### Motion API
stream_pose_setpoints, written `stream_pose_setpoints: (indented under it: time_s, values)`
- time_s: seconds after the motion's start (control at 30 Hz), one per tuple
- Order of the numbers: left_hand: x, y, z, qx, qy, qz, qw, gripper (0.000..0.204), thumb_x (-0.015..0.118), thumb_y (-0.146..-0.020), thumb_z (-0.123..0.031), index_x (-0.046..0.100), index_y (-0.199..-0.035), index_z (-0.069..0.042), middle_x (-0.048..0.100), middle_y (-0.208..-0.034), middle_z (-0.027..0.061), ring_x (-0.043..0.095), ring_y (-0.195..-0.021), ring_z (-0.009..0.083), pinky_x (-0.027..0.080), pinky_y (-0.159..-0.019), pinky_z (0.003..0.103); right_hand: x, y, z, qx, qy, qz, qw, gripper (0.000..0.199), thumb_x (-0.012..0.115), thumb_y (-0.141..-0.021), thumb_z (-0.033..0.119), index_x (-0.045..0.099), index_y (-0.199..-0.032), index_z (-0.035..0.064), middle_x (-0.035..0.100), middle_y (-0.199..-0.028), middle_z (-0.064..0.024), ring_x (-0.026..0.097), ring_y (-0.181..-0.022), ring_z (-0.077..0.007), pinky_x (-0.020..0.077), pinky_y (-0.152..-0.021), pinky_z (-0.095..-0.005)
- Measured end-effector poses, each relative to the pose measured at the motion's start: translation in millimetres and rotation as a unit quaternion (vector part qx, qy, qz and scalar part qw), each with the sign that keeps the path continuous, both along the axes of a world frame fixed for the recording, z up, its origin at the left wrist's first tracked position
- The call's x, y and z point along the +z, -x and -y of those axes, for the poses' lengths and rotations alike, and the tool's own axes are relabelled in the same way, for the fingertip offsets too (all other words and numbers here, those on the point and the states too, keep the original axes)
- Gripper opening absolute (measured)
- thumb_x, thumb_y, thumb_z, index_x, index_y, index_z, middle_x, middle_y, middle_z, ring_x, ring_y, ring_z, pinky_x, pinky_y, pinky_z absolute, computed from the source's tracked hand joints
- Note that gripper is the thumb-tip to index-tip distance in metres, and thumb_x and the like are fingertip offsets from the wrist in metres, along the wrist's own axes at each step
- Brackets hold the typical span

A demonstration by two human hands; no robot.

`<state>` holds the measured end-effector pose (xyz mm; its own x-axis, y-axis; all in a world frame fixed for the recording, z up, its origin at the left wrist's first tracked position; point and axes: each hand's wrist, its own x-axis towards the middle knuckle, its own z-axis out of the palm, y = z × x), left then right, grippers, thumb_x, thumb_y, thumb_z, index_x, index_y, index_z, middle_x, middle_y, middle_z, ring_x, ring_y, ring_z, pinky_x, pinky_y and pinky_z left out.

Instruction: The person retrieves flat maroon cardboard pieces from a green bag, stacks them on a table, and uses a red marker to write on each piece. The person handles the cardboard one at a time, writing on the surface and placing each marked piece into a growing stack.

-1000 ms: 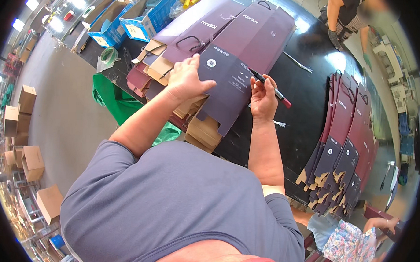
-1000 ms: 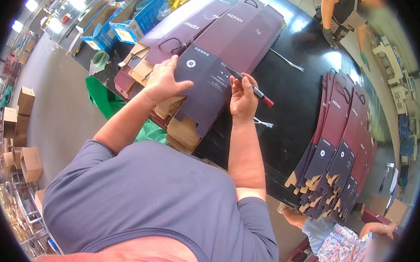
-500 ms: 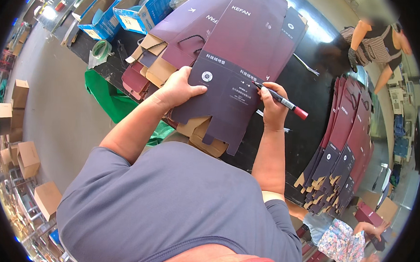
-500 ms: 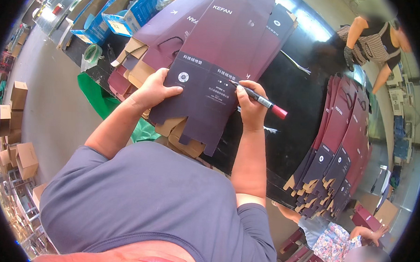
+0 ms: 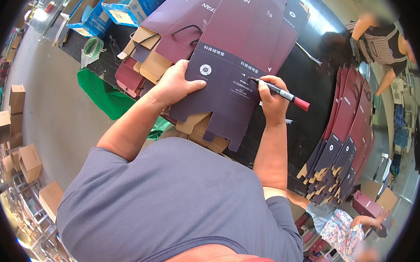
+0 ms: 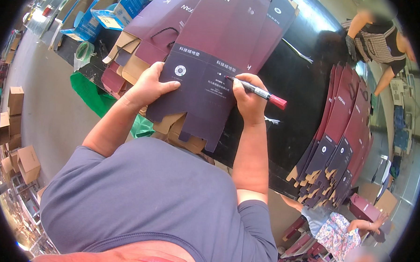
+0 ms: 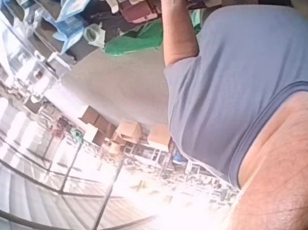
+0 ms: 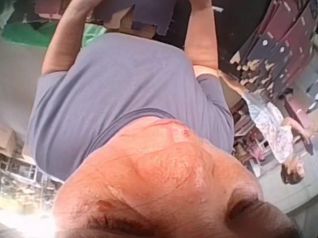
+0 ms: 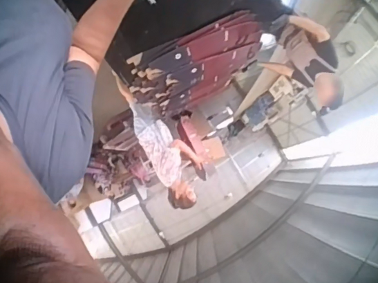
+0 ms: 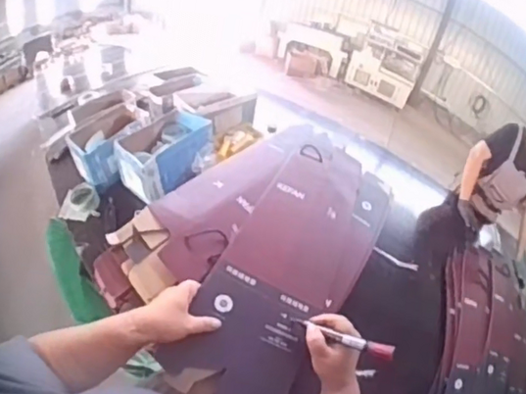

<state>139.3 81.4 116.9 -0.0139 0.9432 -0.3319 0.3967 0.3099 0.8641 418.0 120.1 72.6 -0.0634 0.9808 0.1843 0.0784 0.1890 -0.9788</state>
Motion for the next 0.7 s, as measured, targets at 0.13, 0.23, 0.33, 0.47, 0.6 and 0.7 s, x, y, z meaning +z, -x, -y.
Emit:
stream_pose_setpoints:
  time_s: [0.13, 0.23, 0.33, 0.47, 0.6, 0.7]
  values:
    - [-6.5, 0.8, -0.2, -0.001, -0.010, 0.010, 1.000, 0.056, 0.077, -0.081, -0.015, 0.048, -0.123, 0.008, 0.063, -0.110, 0.0172, 0.063, -0.099, 0.0207, 0.054, -0.085, 0.032, 1.7, -2.2, 0.3, -0.001, 0.014, 0.012, 1.000, 0.010, 0.069, -0.084, 0.008, 0.066, -0.089, 0.0003, 0.062, -0.073, -0.0007, 0.055, -0.064, -0.0064, 0.0443, -0.061, -0.0216]
    - [-8.6, -1.0, 0.4, -0.005, -0.008, -0.001, 1.000, 0.055, 0.077, -0.081, -0.013, 0.048, -0.123, 0.008, 0.062, -0.111, 0.0166, 0.062, -0.100, 0.0198, 0.053, -0.086, 0.032, -6.0, -6.4, -0.2, -0.030, 0.012, -0.044, 0.999, 0.012, 0.067, -0.088, 0.008, 0.064, -0.097, 0.0001, 0.064, -0.077, -0.0028, 0.061, -0.068, -0.0096, 0.0483, -0.065, -0.0226]
    - [-3.5, -0.4, 1.4, 0.002, -0.012, 0.035, 0.999, 0.054, 0.076, -0.081, -0.012, 0.048, -0.124, 0.008, 0.062, -0.112, 0.0152, 0.061, -0.101, 0.0187, 0.052, -0.088, 0.031, 3.9, -5.6, 5.2, -0.140, 0.064, -0.282, 0.947, 0.014, 0.062, -0.094, 0.006, 0.060, -0.107, -0.0007, 0.067, -0.082, -0.0076, 0.068, -0.074, -0.0163, 0.0564, -0.073, -0.0279]
    - [31.3, -2.8, 2.0, -0.042, -0.088, 0.080, 0.992, 0.050, 0.068, -0.086, -0.010, 0.047, -0.128, 0.007, 0.061, -0.114, 0.0128, 0.060, -0.103, 0.0171, 0.051, -0.090, 0.030, 0.5, -64.6, 19.8, -0.211, 0.009, -0.435, 0.875, 0.011, 0.059, -0.094, 0.006, 0.062, -0.103, 0.0000, 0.067, -0.081, -0.0107, 0.066, -0.072, -0.0172, 0.0588, -0.084, -0.0384]
    - [112.2, -78.9, 4.0, -0.212, -0.174, 0.109, 0.955, 0.051, 0.065, -0.088, -0.011, 0.046, -0.131, 0.007, 0.062, -0.115, 0.0131, 0.062, -0.101, 0.0163, 0.053, -0.087, 0.030, -4.8, -159.4, 54.9, -0.266, -0.020, -0.419, 0.868, 0.013, 0.059, -0.094, 0.008, 0.062, -0.104, -0.0005, 0.066, -0.078, -0.0114, 0.062, -0.067, -0.0178, 0.0579, -0.082, -0.0373]
    - [129.0, -186.3, 20.8, -0.324, -0.258, -0.135, 0.900, 0.075, 0.067, -0.082, -0.055, 0.057, -0.127, 0.003, 0.067, -0.116, 0.0200, 0.065, -0.106, 0.0348, 0.051, -0.092, 0.038, -16.8, -236.0, 94.0, -0.316, -0.036, -0.419, 0.850, 0.014, 0.057, -0.095, 0.011, 0.062, -0.104, 0.0001, 0.066, -0.080, -0.0108, 0.062, -0.072, -0.0183, 0.0572, -0.082, -0.0357]
